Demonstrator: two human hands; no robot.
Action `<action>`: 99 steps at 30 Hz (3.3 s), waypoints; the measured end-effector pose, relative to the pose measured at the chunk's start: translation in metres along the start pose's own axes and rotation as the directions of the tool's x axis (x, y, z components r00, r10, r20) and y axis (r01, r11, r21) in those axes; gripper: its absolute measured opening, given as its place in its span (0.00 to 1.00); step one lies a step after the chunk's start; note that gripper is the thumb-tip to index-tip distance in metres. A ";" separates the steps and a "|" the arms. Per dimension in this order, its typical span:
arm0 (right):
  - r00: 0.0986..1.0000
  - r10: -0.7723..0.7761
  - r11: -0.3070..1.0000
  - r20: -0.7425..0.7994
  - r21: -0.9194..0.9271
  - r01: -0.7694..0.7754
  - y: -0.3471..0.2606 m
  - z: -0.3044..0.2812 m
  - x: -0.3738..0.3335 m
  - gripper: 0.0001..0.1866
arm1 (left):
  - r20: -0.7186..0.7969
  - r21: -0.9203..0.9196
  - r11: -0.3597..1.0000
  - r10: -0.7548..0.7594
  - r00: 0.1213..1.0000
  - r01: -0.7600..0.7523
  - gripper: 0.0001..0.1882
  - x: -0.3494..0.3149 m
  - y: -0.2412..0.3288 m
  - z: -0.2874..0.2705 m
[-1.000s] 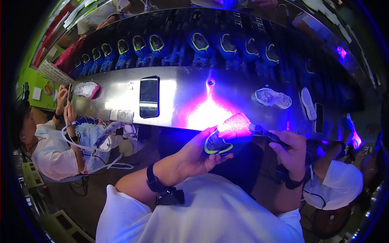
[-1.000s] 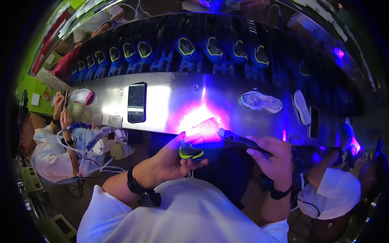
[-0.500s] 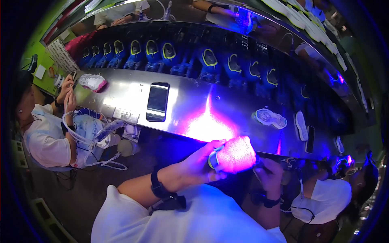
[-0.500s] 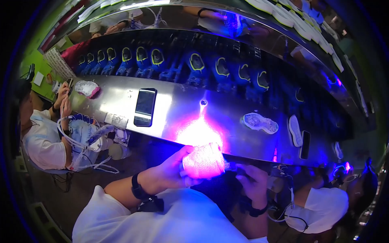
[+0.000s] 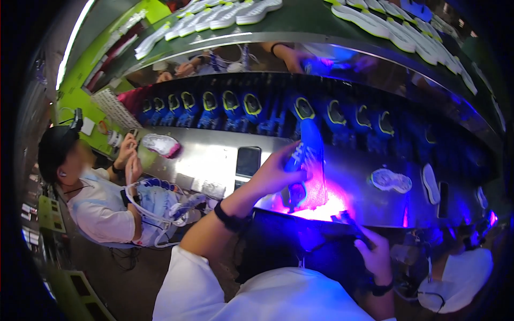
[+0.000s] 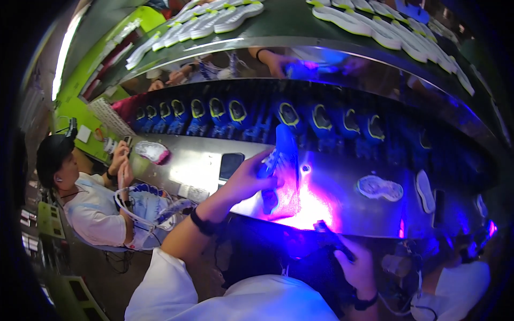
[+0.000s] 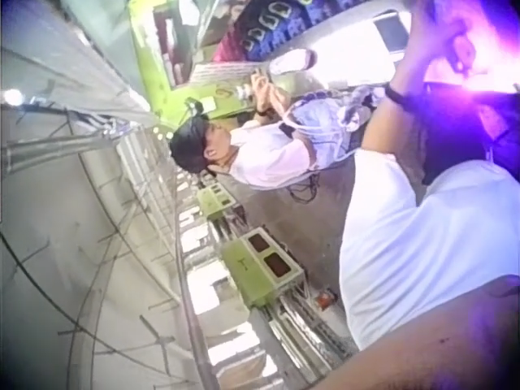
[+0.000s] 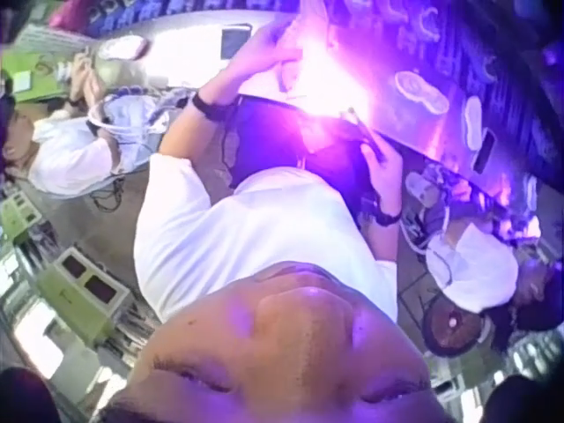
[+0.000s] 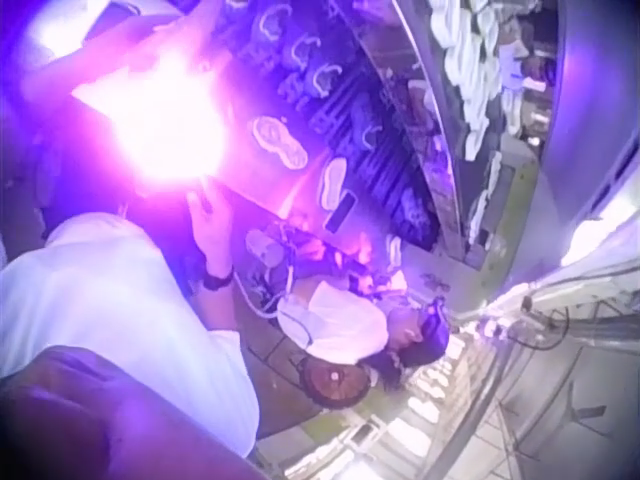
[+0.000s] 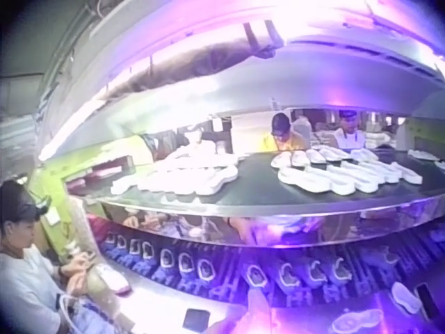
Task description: The recorder uses a brush to apply adhesive to the bottom of various shoe components on an assembly line.
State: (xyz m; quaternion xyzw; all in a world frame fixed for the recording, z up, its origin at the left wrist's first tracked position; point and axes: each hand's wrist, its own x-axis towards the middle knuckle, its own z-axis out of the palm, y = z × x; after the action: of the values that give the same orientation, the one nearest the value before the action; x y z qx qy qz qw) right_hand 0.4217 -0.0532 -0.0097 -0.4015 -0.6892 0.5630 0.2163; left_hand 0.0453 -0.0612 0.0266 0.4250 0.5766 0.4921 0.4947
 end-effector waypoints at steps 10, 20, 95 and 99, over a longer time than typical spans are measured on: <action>0.926 0.243 0.936 -0.289 0.320 -0.146 0.037 -0.065 -0.008 0.33 | -0.377 0.903 0.296 0.197 0.905 0.312 0.30 0.208 0.001 -0.110; 0.868 0.327 0.917 -0.374 0.348 -0.196 0.055 -0.098 0.017 0.30 | -0.190 0.958 0.258 0.255 0.948 0.123 0.33 0.308 -0.015 -0.099; 0.986 0.159 0.977 -0.039 0.149 -0.152 0.046 -0.022 -0.037 0.19 | 0.298 0.843 0.322 0.386 0.873 -0.430 0.47 -0.075 -0.047 0.165; 0.978 0.208 0.931 -0.030 0.314 -0.189 0.045 -0.027 -0.058 0.18 | 0.254 0.867 0.312 0.392 0.884 -0.388 0.45 -0.063 -0.031 0.186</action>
State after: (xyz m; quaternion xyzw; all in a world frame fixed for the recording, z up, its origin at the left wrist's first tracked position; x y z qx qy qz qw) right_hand 0.4895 -0.0814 -0.0360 -0.4479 -0.5413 0.6699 0.2401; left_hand 0.2383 -0.1003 0.0007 0.7467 0.6288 0.2100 0.0539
